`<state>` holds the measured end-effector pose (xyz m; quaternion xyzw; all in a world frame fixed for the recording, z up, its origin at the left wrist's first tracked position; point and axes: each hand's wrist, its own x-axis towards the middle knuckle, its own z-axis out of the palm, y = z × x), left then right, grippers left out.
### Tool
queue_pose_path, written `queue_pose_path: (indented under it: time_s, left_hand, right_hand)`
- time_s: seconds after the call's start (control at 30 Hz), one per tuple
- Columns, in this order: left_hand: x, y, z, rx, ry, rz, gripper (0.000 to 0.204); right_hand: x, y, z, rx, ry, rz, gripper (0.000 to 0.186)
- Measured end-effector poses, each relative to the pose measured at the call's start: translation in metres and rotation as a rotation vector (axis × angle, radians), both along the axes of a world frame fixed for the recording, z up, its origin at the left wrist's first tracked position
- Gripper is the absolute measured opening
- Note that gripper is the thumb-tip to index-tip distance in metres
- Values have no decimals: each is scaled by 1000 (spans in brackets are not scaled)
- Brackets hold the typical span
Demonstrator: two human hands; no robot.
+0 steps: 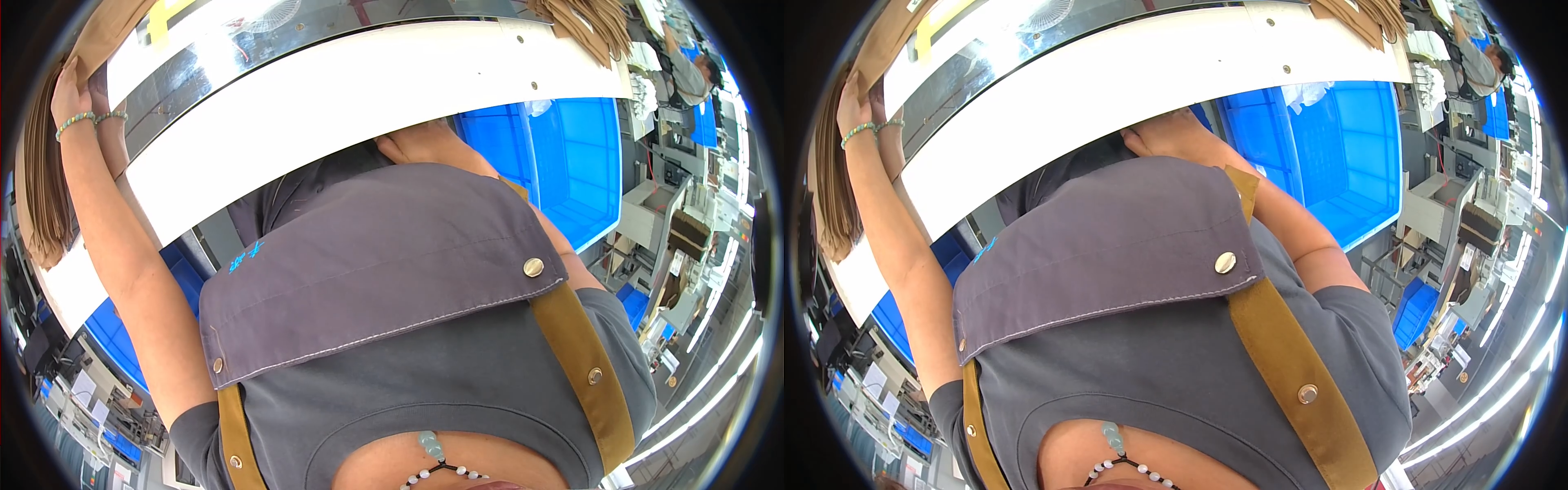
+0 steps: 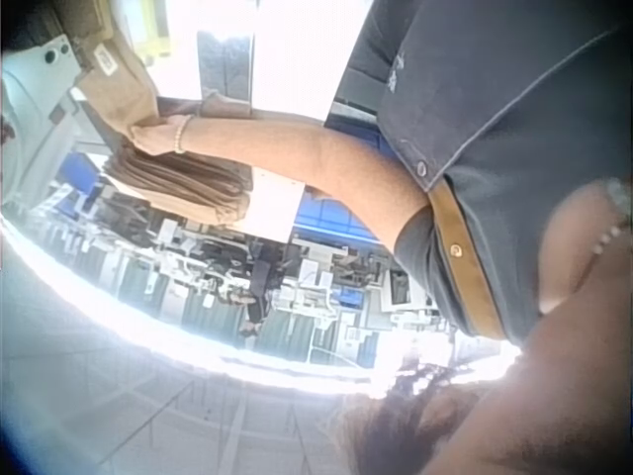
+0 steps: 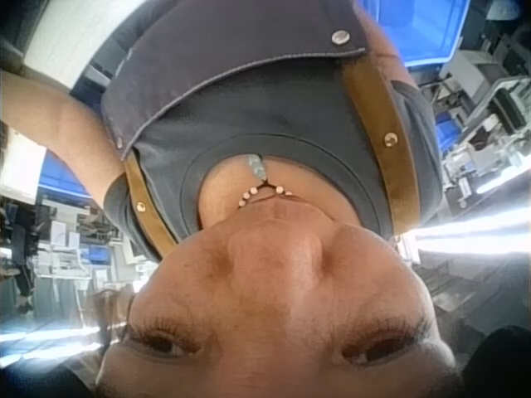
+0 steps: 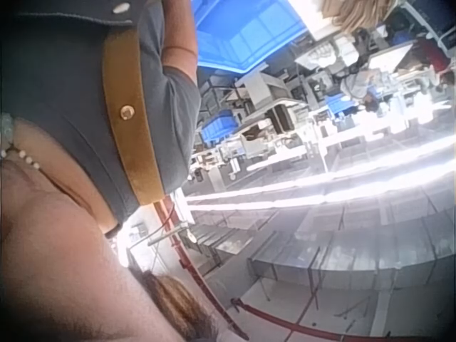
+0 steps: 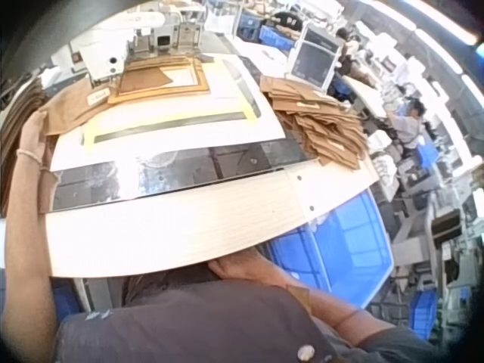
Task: The recorder uses an industrial sewing machine to sew patterns onto leather panels.
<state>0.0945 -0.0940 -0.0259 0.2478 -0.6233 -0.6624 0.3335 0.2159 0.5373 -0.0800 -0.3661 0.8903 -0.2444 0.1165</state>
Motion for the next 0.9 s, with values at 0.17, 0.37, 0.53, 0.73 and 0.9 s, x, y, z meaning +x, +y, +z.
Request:
queue_pose_path:
  time_s: [0.17, 0.37, 0.53, 0.73, 0.9]
  left_hand:
    - [-5, 11, -7, 88, 48, 13, 32]
    - [-6, 11, -3, 114, 53, 21, 29]
    - [-3, 5, 0, 116, 45, 28, 31]
    - [-1, 16, 1, 113, 43, 21, 32]
    - [4, 9, 3, 102, 37, 27, 33]
  right_hand:
    - [-1, -3, 2, 86, 16, -30, 40]
    - [-1, -5, 3, 145, 5, -44, 42]
    - [-5, -7, 1, 95, 9, -10, 40]
    - [0, -6, 2, 89, 4, -27, 36]
    - [4, -8, 1, 84, 90, -36, 42]
